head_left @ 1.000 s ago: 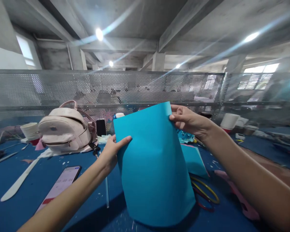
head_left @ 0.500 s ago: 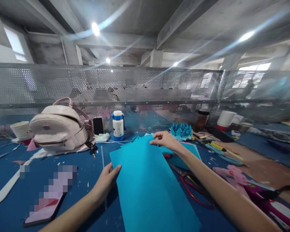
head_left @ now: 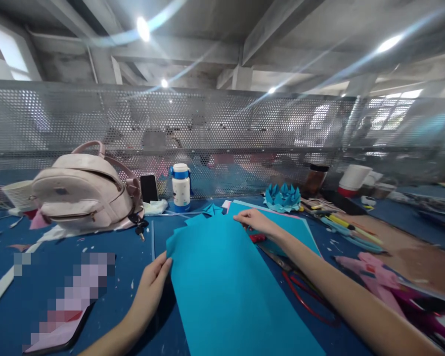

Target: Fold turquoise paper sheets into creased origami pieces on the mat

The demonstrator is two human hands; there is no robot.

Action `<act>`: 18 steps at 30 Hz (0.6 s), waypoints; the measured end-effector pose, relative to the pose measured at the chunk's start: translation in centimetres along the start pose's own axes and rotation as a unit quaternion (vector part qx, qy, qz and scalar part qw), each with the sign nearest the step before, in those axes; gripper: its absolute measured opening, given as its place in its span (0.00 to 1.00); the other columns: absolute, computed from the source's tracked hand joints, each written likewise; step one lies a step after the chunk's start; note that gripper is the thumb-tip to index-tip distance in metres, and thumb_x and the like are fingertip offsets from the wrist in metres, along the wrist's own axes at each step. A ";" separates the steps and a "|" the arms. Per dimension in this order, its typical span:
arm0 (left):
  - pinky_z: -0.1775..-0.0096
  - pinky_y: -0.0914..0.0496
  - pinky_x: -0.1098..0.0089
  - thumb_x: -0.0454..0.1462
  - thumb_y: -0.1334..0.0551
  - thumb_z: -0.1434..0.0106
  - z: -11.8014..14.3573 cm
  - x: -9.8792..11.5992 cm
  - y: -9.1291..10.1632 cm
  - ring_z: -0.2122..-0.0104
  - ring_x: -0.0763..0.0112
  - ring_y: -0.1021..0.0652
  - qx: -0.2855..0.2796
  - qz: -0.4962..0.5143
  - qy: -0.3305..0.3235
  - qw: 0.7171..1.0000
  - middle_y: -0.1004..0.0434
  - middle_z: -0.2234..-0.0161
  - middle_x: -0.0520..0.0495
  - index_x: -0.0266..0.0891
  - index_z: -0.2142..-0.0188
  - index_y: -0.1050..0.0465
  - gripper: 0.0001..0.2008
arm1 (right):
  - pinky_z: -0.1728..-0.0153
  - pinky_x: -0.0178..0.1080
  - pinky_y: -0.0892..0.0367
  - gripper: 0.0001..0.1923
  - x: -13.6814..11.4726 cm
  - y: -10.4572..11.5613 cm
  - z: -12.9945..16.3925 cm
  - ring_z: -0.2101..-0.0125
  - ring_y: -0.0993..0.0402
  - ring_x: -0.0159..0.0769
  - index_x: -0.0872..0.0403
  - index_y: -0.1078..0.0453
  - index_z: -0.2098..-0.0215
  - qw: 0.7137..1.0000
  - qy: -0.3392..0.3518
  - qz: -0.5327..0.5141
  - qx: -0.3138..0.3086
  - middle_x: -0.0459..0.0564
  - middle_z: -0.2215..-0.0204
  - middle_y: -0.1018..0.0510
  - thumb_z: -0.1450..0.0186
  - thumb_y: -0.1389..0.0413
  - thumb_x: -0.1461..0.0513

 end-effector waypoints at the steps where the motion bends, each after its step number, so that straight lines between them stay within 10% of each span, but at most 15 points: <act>1: 0.58 0.29 0.67 0.51 0.39 0.39 0.0 -0.1 0.2 0.61 0.59 0.23 0.009 0.005 -0.003 1.000 0.19 0.63 0.47 0.39 0.55 0.24 0.21 | 0.81 0.33 0.43 0.26 0.4 0.7 -0.2 0.83 0.37 0.30 0.54 0.40 0.85 1.000 -0.003 -0.002 0.019 0.42 0.88 0.37 0.47 0.42 0.42; 11: 0.65 0.26 0.67 0.45 0.34 0.43 0.2 0.3 -0.9 0.69 0.60 0.20 -0.021 -0.029 -0.026 0.999 0.17 0.67 0.46 0.41 0.59 0.20 0.15 | 0.83 0.34 0.41 0.10 4.0 13.9 1.8 0.83 0.38 0.31 0.51 0.33 0.69 0.925 -0.018 -0.064 0.374 0.44 0.83 0.32 0.37 0.44 0.53; 18: 0.56 0.26 0.62 0.38 0.37 0.42 0.9 0.3 -1.2 0.58 0.54 0.19 -0.053 -0.087 -0.034 0.994 0.16 0.61 0.48 0.46 0.63 0.17 0.10 | 0.70 0.39 0.27 0.11 6.1 14.5 1.3 0.70 0.26 0.35 0.56 0.32 0.58 0.913 -0.054 -0.158 0.371 0.50 0.65 0.25 0.31 0.47 0.56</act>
Point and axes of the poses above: each hand's wrist, its own z-axis away from the middle knuckle, its own y-axis out of the back of the hand, x = y × z, the point moved 5 cm from there along -z, towards the middle knuckle
